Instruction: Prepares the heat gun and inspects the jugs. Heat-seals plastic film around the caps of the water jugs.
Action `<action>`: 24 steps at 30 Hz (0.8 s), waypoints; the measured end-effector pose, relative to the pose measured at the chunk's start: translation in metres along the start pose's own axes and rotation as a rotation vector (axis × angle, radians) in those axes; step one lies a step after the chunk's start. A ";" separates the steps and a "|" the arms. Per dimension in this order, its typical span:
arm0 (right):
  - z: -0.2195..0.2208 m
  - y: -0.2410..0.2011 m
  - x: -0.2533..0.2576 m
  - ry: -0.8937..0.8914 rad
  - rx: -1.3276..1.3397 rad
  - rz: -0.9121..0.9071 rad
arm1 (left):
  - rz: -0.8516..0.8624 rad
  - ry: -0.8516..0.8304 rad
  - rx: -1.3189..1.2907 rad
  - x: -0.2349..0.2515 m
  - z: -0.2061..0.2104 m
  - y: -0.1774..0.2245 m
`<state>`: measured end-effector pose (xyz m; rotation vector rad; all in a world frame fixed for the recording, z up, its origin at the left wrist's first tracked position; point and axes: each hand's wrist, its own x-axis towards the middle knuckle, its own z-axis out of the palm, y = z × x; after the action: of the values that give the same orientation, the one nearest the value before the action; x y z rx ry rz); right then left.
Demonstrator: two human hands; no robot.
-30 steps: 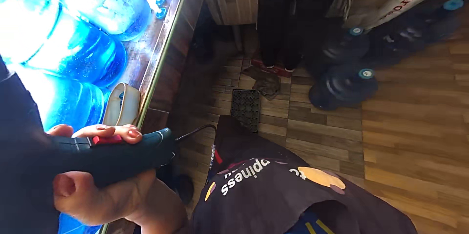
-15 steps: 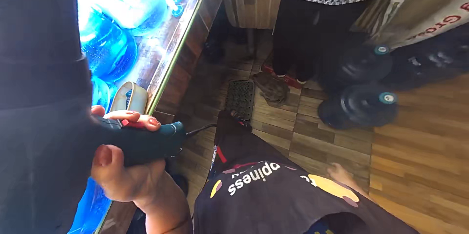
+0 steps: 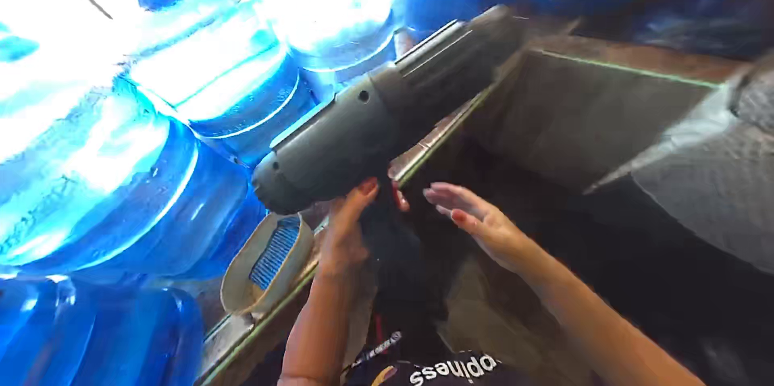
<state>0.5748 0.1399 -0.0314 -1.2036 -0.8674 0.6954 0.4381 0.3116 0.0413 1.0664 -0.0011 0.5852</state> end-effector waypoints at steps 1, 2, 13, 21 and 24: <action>0.006 -0.017 0.038 -0.089 0.120 -0.017 | 0.014 0.001 -0.002 0.018 -0.003 0.008; 0.012 -0.031 0.072 -0.187 0.202 -0.031 | 0.031 0.013 -0.006 0.036 -0.006 0.017; 0.081 -0.072 0.243 -0.668 0.556 0.015 | 0.266 0.033 -0.090 0.123 -0.051 0.090; 0.117 -0.077 0.274 -0.890 0.578 0.033 | 0.410 0.189 0.029 0.103 -0.056 0.116; 0.130 -0.084 0.280 -0.959 0.551 -0.056 | 0.466 0.227 0.057 0.094 -0.049 0.127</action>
<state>0.6060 0.4189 0.1215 -0.2987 -1.3544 1.3977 0.4474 0.4386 0.1467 1.0546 -0.0354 1.1310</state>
